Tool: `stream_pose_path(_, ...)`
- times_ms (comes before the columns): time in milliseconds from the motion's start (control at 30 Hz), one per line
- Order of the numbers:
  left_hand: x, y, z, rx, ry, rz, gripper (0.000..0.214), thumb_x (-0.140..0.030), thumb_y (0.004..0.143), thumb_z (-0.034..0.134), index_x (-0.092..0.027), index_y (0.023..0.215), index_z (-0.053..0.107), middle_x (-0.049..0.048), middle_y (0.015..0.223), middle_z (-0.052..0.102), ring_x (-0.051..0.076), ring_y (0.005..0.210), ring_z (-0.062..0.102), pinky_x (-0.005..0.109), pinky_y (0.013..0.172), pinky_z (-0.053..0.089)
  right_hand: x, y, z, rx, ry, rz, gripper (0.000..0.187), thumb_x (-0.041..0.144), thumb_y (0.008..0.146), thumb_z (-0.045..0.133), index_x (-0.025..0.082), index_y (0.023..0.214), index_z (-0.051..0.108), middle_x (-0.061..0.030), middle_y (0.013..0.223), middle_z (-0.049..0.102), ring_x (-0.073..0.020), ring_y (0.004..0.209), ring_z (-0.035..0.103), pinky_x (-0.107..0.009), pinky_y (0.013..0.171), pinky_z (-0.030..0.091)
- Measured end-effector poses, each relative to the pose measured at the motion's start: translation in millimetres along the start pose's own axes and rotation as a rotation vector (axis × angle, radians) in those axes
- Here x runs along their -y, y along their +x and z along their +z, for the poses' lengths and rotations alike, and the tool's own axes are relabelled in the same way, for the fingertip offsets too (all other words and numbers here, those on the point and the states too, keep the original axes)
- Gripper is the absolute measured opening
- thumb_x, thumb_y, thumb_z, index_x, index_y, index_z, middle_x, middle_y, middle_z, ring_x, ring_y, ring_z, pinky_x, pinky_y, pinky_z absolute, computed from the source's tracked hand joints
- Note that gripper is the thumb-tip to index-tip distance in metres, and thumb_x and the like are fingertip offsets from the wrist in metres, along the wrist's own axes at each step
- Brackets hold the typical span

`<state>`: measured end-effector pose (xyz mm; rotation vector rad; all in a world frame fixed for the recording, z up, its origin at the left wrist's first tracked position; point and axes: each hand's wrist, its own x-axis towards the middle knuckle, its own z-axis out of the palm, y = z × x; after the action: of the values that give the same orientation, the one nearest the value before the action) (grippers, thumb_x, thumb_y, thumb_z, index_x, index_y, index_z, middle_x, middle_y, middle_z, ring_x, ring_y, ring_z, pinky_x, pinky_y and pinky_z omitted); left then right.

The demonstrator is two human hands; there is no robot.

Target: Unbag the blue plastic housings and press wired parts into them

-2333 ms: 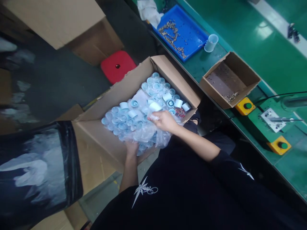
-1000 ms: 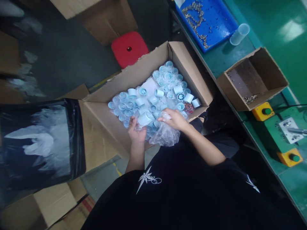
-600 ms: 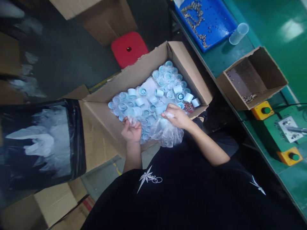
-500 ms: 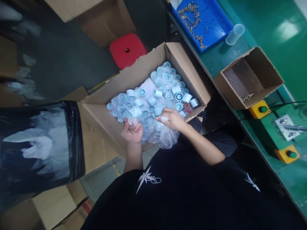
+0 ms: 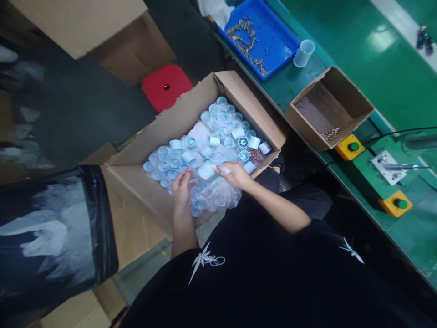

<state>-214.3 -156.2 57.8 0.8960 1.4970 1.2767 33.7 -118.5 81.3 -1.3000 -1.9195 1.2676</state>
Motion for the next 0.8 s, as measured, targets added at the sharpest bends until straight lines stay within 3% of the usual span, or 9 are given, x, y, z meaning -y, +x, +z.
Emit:
stream_pose_path(67,-7.1,23.2,12.7,0.012,0.145,0.12,0.033,-0.04,0.091,0.08,-0.018,0.116,0.076,0.0126,0.125,0.066,0.028,0.124,0.056,0.039,0.106,0.051,-6.5,-3.9,-10.7,0.132,-0.267,-0.051,0.014,0.015,0.097,0.056,0.014,0.089,0.068,-0.0102,0.093,0.071,-0.0199,0.089,0.065,-0.029,0.082,0.048)
stream_pose_path(100,-9.1,35.7,24.8,0.046,0.203,0.168,0.03,-0.035,0.09,0.081,-0.019,0.115,0.078,0.0122,0.127,0.067,0.028,0.126,0.055,0.037,0.109,0.048,-9.4,-6.0,-14.0,0.191,-0.332,-0.062,0.012,0.009,0.091,0.057,0.014,0.088,0.068,-0.0113,0.094,0.072,-0.0215,0.091,0.066,-0.029,0.083,0.048)
stream_pose_path(200,-7.3,72.8,79.8,0.338,0.411,0.277,0.014,-0.028,0.093,0.076,-0.02,0.104,0.082,0.0098,0.11,0.074,0.026,0.108,0.066,0.036,0.104,0.05,-16.2,-13.5,-13.7,0.281,-0.383,-0.069,0.015,0.005,0.085,0.057,0.014,0.089,0.068,-0.012,0.097,0.074,-0.0236,0.095,0.068,-0.03,0.085,0.049)
stream_pose_path(267,-2.5,93.5,120.7,0.58,0.72,0.378,0.017,-0.027,0.099,0.067,-0.021,0.104,0.082,0.0105,0.109,0.076,0.026,0.106,0.068,0.035,0.102,0.05,-18.8,-19.8,-8.7,0.327,-0.417,-0.074,0.017,0.005,0.086,0.056,0.014,0.093,0.069,-0.012,0.101,0.074,-0.0238,0.098,0.069,-0.031,0.088,0.05)
stream_pose_path(367,3.9,111.7,164.1,0.729,1.114,0.466,0.024,-0.023,0.103,0.058,-0.02,0.11,0.081,0.0134,0.116,0.075,0.028,0.114,0.066,0.036,0.1,0.049,-20.4,-29.4,-3.8,0.376,-0.458,-0.072,0.019,0.005,0.087,0.055,0.013,0.096,0.069,-0.0128,0.105,0.075,-0.0247,0.1,0.07,-0.031,0.088,0.05)
stream_pose_path(467,8.2,115.9,179.0,0.727,1.204,0.473,0.024,-0.021,0.102,0.058,-0.019,0.108,0.082,0.0152,0.115,0.075,0.031,0.114,0.065,0.039,0.099,0.048,-20.3,-35.0,-4.3,0.399,-0.472,-0.086,0.019,0.007,0.089,0.056,0.014,0.1,0.069,-0.0132,0.11,0.075,-0.0251,0.106,0.071,-0.031,0.09,0.051)
stream_pose_path(800,18.3,111.2,190.8,0.685,1.377,0.491,0.029,-0.021,0.101,0.052,-0.016,0.11,0.079,0.0202,0.121,0.072,0.035,0.118,0.063,0.044,0.103,0.045,-24.7,-34.4,-2.9,0.391,-0.492,-0.119,0.016,0.011,0.091,0.059,0.015,0.102,0.07,-0.012,0.114,0.076,-0.0233,0.106,0.072,-0.03,0.089,0.052)
